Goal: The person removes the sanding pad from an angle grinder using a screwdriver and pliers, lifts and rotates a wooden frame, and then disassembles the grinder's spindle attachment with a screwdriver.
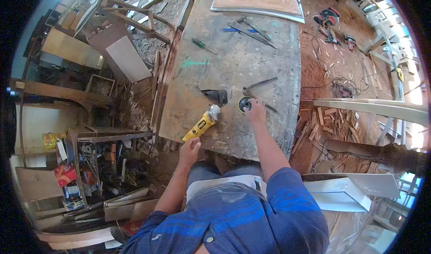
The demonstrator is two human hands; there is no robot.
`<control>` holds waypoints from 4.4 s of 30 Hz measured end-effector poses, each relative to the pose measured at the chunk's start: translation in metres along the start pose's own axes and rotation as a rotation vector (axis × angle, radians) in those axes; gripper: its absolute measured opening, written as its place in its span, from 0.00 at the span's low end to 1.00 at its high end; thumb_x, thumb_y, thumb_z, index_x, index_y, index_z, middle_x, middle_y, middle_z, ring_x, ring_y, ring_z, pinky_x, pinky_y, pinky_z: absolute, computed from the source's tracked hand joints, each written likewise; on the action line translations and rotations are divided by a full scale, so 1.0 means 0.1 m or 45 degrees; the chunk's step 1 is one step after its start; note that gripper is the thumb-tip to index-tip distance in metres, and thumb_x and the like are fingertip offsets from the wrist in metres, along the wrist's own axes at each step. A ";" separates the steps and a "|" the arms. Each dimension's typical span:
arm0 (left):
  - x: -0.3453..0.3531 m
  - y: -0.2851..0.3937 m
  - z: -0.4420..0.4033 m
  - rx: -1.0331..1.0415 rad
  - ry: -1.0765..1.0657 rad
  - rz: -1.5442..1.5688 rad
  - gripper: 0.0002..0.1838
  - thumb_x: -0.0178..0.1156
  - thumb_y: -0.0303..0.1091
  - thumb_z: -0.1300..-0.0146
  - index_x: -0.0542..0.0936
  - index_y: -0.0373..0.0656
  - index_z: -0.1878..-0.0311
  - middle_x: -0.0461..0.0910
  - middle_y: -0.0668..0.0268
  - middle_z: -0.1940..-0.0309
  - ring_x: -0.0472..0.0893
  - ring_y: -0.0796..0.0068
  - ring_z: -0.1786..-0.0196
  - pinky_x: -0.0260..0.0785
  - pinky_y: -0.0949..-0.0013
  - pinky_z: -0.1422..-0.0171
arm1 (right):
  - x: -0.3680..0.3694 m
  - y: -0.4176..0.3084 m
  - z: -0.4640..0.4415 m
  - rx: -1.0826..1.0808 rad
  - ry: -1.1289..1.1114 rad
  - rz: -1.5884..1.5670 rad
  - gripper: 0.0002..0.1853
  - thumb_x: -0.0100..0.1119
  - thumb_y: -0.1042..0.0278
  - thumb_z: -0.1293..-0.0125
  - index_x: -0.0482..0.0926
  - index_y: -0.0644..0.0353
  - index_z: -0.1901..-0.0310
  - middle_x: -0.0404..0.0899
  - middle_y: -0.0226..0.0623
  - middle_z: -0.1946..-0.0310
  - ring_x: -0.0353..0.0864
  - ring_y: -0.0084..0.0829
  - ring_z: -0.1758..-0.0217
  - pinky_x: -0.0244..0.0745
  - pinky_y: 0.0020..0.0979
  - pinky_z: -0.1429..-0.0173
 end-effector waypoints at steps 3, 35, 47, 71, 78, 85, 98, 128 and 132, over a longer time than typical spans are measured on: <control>-0.10 0.10 -0.24 0.082 -0.043 -0.190 0.18 0.67 0.33 0.28 0.83 0.38 0.39 0.88 0.51 0.45 0.88 0.54 0.43 0.79 0.58 0.35 | -0.02 0.07 0.03 0.155 -0.038 0.053 0.24 0.79 0.59 0.44 0.84 0.50 0.46 0.83 0.45 0.44 0.81 0.51 0.39 0.76 0.51 0.34; 0.79 0.27 -0.60 0.760 -0.214 -0.596 0.42 0.69 0.40 0.31 0.61 0.31 0.22 0.67 0.40 0.27 0.69 0.35 0.26 0.64 0.43 0.23 | -0.27 0.18 0.30 0.411 0.421 -0.112 0.15 0.75 0.66 0.38 0.85 0.58 0.51 0.84 0.49 0.52 0.81 0.54 0.42 0.74 0.50 0.33; 0.90 0.27 -1.39 0.303 0.062 -0.620 0.31 0.81 0.48 0.48 0.76 0.38 0.51 0.80 0.48 0.61 0.82 0.40 0.56 0.78 0.45 0.51 | 0.29 -0.27 -1.34 -0.017 0.021 -0.211 0.15 0.67 0.56 0.32 0.86 0.56 0.50 0.86 0.47 0.52 0.83 0.53 0.42 0.72 0.53 0.31; 0.81 0.35 -1.56 0.307 0.191 -0.765 0.31 0.79 0.53 0.49 0.76 0.42 0.53 0.79 0.55 0.60 0.83 0.47 0.55 0.79 0.49 0.52 | -0.51 -1.85 -2.15 -0.250 0.118 -0.209 0.12 0.70 0.61 0.28 0.86 0.62 0.55 0.90 0.49 0.64 0.91 0.47 0.61 0.82 0.41 0.55; 0.82 0.40 -1.54 0.318 0.179 -0.737 0.31 0.79 0.50 0.49 0.75 0.40 0.53 0.79 0.55 0.61 0.81 0.47 0.52 0.78 0.48 0.46 | -0.20 -0.75 -1.45 -0.141 0.167 -0.114 0.15 0.67 0.56 0.26 0.85 0.61 0.51 0.88 0.49 0.59 0.89 0.46 0.56 0.81 0.44 0.50; 0.88 0.32 -1.53 0.343 0.112 -0.788 0.31 0.78 0.50 0.47 0.75 0.39 0.51 0.79 0.53 0.57 0.82 0.46 0.50 0.77 0.49 0.43 | 0.15 -0.36 -1.27 0.415 0.185 -0.868 0.23 0.57 0.46 0.20 0.80 0.60 0.44 0.85 0.42 0.67 0.85 0.36 0.68 0.80 0.38 0.61; 0.71 0.05 -1.31 0.474 -0.095 -0.653 0.35 0.78 0.52 0.49 0.74 0.40 0.48 0.79 0.52 0.53 0.80 0.47 0.47 0.73 0.46 0.39 | -1.03 -1.47 0.99 0.284 -0.294 -0.026 0.19 0.73 0.70 0.39 0.85 0.60 0.45 0.88 0.49 0.57 0.88 0.51 0.51 0.80 0.45 0.45; 0.74 0.27 -1.48 0.385 -0.140 -0.680 0.53 0.69 0.69 0.43 0.68 0.35 0.28 0.77 0.48 0.36 0.77 0.46 0.35 0.67 0.43 0.27 | -0.70 -2.27 0.61 0.132 -0.438 0.137 0.17 0.73 0.71 0.40 0.88 0.65 0.49 0.87 0.52 0.57 0.87 0.55 0.50 0.80 0.47 0.44; 0.75 0.26 -1.48 0.322 -0.206 -0.693 0.53 0.69 0.69 0.42 0.67 0.35 0.27 0.76 0.49 0.35 0.77 0.46 0.34 0.66 0.42 0.26 | -0.67 -2.25 0.59 0.091 -0.442 0.170 0.17 0.72 0.71 0.40 0.88 0.65 0.48 0.87 0.52 0.58 0.87 0.55 0.51 0.80 0.47 0.44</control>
Point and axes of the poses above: each hand's wrist, its own z-axis away from the middle knuckle, its own x-axis out of the palm, y = z × x, the point moved 8 cm from there along -z, towards the middle knuckle
